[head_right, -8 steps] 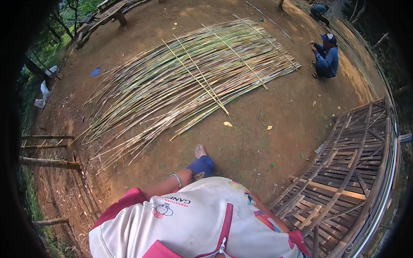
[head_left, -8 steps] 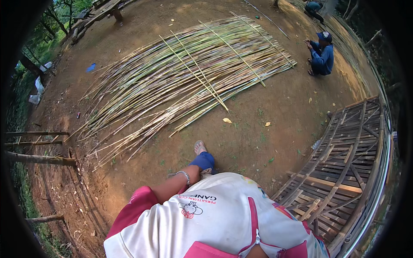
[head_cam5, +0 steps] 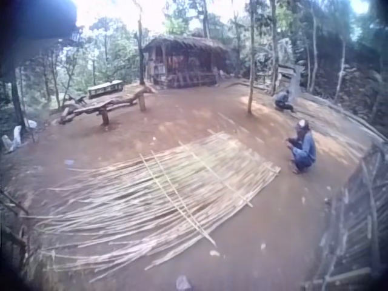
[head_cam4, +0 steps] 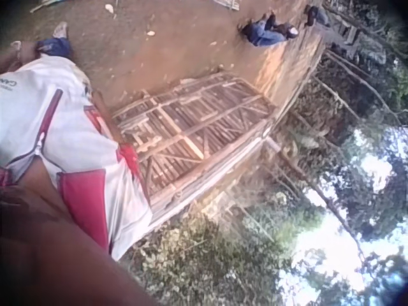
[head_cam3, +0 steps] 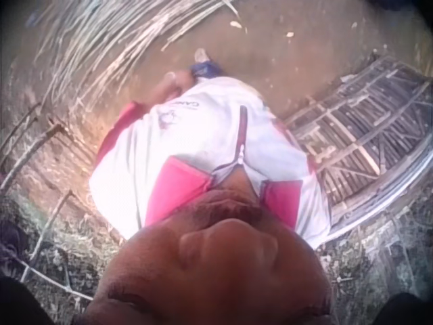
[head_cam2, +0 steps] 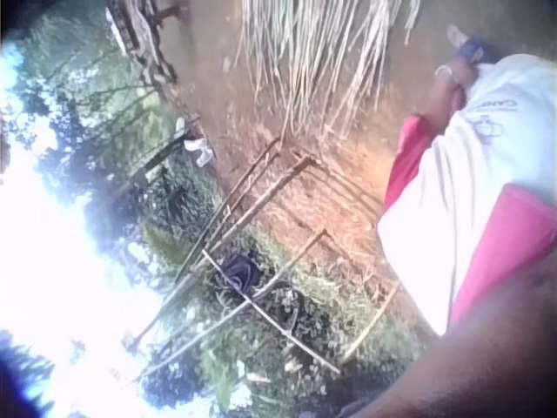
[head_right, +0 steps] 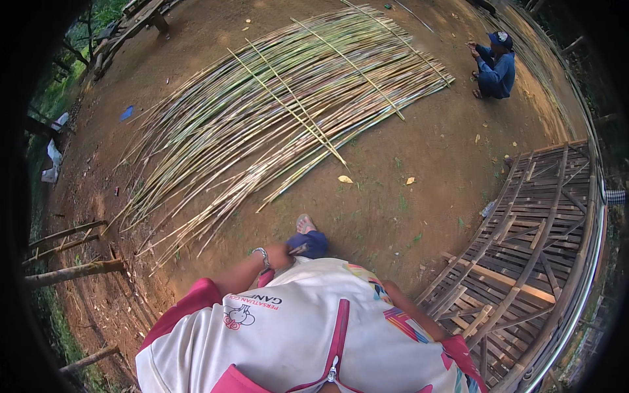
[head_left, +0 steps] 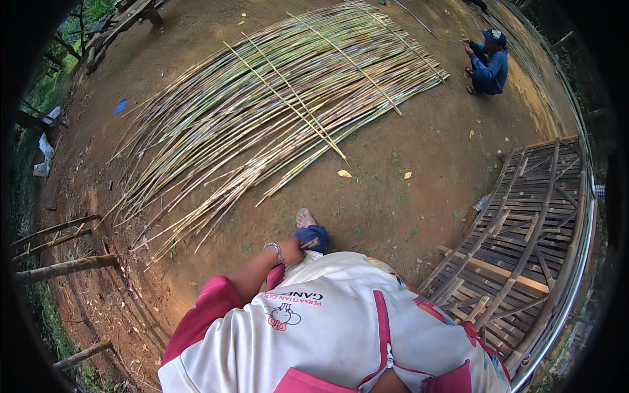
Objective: The person weaves thin bamboo strips into a larger mat structure laid out on the ground. They interlace the strips by hand and use pliers to tighten the connections between the bamboo pieces.
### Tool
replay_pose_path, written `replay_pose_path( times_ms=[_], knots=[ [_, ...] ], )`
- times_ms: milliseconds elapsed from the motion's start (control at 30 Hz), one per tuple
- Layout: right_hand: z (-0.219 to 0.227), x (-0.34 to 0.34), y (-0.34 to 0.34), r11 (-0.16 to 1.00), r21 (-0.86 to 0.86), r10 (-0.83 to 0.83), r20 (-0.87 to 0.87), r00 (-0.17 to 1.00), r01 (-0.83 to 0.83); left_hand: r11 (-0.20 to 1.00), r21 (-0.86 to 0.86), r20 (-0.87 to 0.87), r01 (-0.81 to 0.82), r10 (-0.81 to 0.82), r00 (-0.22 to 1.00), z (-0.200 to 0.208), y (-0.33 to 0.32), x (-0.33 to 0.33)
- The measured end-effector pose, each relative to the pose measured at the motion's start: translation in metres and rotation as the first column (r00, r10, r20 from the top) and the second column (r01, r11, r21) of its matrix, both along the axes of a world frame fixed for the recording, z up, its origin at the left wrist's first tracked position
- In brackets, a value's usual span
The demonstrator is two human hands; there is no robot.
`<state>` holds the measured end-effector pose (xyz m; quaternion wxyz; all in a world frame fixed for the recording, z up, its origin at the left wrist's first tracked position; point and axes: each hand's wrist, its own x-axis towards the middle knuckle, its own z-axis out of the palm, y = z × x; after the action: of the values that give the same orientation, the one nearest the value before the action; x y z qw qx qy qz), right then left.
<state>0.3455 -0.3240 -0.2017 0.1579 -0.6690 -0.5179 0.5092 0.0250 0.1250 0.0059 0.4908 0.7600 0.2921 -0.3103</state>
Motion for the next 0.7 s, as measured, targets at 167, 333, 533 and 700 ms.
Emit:
replay_pose_path(
  times_ms=[167,333,533,700],
  knots=[
    [0.169,-0.03,0.165,0.884,-0.33,-0.316,0.102,0.943,0.331,0.962,-0.272,0.032,-0.026,0.036,0.999,0.037,0.094,-0.016],
    [0.212,-0.033,0.213,0.924,-0.185,-0.282,0.264,0.922,0.336,0.901,-0.432,0.062,-0.045,0.08,0.995,0.048,0.138,-0.021],
    [0.255,-0.023,0.244,0.886,-0.345,-0.261,0.18,0.948,0.309,0.7,-0.677,-0.011,-0.229,0.301,0.954,-0.004,0.156,-0.043],
    [0.266,-0.001,0.255,0.92,-0.384,-0.049,0.085,0.995,0.078,0.558,-0.754,-0.104,-0.346,0.418,0.902,0.02,0.166,-0.022]
  ],
)
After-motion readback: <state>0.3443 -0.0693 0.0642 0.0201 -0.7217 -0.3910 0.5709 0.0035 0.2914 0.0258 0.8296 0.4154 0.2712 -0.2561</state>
